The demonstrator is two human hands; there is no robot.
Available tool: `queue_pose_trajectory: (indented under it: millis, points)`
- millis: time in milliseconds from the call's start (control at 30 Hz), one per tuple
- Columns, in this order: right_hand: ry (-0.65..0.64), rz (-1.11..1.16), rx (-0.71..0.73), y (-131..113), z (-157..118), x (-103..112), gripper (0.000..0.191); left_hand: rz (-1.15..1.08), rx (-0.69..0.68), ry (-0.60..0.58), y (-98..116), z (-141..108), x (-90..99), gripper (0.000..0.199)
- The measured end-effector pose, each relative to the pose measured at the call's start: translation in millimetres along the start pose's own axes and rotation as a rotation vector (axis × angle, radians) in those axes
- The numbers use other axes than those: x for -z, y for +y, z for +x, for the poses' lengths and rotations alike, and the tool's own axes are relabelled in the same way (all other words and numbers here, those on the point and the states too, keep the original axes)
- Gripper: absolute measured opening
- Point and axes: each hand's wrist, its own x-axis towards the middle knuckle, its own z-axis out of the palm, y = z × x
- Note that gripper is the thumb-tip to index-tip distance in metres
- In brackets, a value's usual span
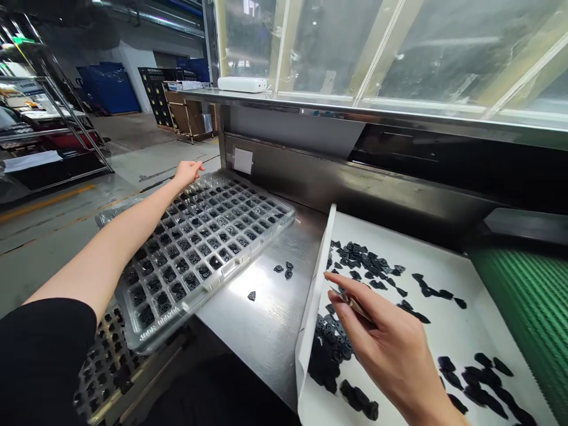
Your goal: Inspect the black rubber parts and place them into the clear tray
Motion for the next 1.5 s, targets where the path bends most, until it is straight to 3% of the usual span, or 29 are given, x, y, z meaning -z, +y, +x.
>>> queue_pose_trajectory:
  millis: [100, 167, 333, 400, 500, 600, 767, 867, 967, 1100, 1233, 1333, 1500]
  points:
    - [0.039, 0.045, -0.038, -8, 3, -2, 0.03, -0.179, -0.078, -0.154, 40, -25, -20.1, 0.083]
    - [0.086, 0.093, -0.06, -16, 6, -2, 0.026, -0.307, -0.148, -0.346, 70, -56, -43.0, 0.095]
    - [0.198, 0.235, -0.057, -31, 11, -1, 0.018, -0.77, -0.196, -1.138, 134, -174, -96.3, 0.097]
    - [0.234, 0.299, -0.038, -33, 11, -1, 0.018, -0.814, -0.166, -1.296, 149, -218, -107.9, 0.095]
    - [0.24, 0.371, -0.032, -33, 10, -4, 0.023, -0.855, -0.156, -1.423, 162, -262, -118.9, 0.091]
    - [0.206, 0.43, -0.048, -29, 10, -6, 0.026, -0.891, -0.159, -1.434, 168, -282, -125.7, 0.087]
    - [0.162, 0.454, -0.065, -28, 13, -3, 0.016, -0.92, -0.097, -1.29, 170, -294, -128.2, 0.084]
    - [0.115, 0.599, -0.117, -31, 15, 0, 0.012, -0.932, -0.09, -1.27, 169, -297, -126.5, 0.083]
    - [0.059, 0.829, -0.235, -33, 17, 3, 0.019, -0.939, -0.098, -1.293, 164, -297, -123.2, 0.082]
    - [0.092, 0.954, -0.383, -31, 20, 6, 0.034, -0.967, -0.116, -1.322, 154, -293, -115.9, 0.072]
    - [0.074, 0.996, -0.479, -30, 23, 7, 0.044, -1.002, -0.202, -1.212, 142, -289, -110.0, 0.048]
    - [0.049, 1.015, -0.526, -31, 23, 7, 0.046, -1.009, -0.258, -1.128, 137, -286, -110.7, 0.047]
    - [0.002, 1.035, -0.577, -34, 21, 7, 0.041, -0.998, -0.292, -1.083, 133, -283, -118.0, 0.037]
